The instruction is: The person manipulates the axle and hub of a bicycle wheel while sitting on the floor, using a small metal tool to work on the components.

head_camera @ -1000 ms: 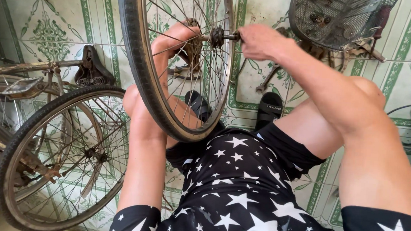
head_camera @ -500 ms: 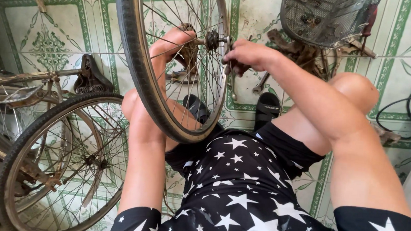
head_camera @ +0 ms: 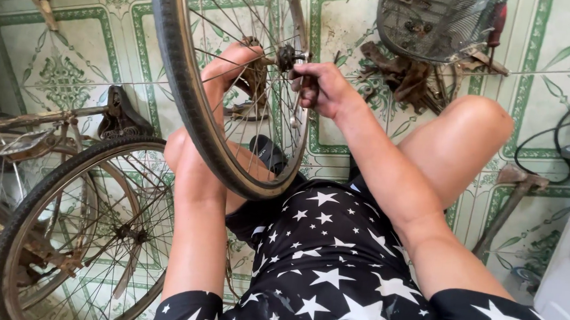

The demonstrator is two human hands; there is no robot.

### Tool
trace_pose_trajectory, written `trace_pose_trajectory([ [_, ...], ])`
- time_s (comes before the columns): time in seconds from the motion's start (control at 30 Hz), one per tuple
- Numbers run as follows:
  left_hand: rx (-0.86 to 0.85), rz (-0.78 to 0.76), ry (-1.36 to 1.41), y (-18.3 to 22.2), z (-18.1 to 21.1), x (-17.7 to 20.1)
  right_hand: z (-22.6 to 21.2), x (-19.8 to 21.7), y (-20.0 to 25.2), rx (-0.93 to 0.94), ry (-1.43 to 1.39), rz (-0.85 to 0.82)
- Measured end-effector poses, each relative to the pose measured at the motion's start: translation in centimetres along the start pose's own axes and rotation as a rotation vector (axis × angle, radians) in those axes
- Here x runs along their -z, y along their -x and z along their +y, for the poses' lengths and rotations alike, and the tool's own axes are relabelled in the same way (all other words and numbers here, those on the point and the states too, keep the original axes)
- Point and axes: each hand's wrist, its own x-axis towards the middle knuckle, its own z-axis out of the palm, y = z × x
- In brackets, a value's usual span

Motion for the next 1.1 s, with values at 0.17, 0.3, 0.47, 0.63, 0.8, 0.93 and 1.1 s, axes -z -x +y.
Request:
trace_pose_trajectory([
  [0.17,0.0,-0.003,0.037,-0.3,-0.2,0.0,1.0,-1.6,1.6,0.014,0.0,-0.018],
  [0.3,0.02,-0.002,0.055,-0.3,-0.6,0.1,2.9,-2.4,3.3,-0.01,0.281,-0.082],
  [0.47,0.103,-0.01,0.101,-1.2,-1.3,-0.2,3.1,0.1,3.9,0.215,1.11,-0.03],
  [0.63,0.359,0.003,0.149,-3.1,-2.9,-0.1,-1.0,2.8,5.1,0.276,0.984,0.166],
  [0.8,0.184,-0.049,0.148,-3.1,-4.1,0.2,-5.9,3.0,5.4,0.879,0.989,0.164],
  [0.93,0.352,0.041,0.152,-2.7,-3.1,0.0,-8.0,2.8,4.0,0.949,1.667,0.144],
  [1.1,0.126,-0.029,0.116,-2.2,-2.6,0.3,-9.1,3.1,0.7,0.695,2.163,0.115],
])
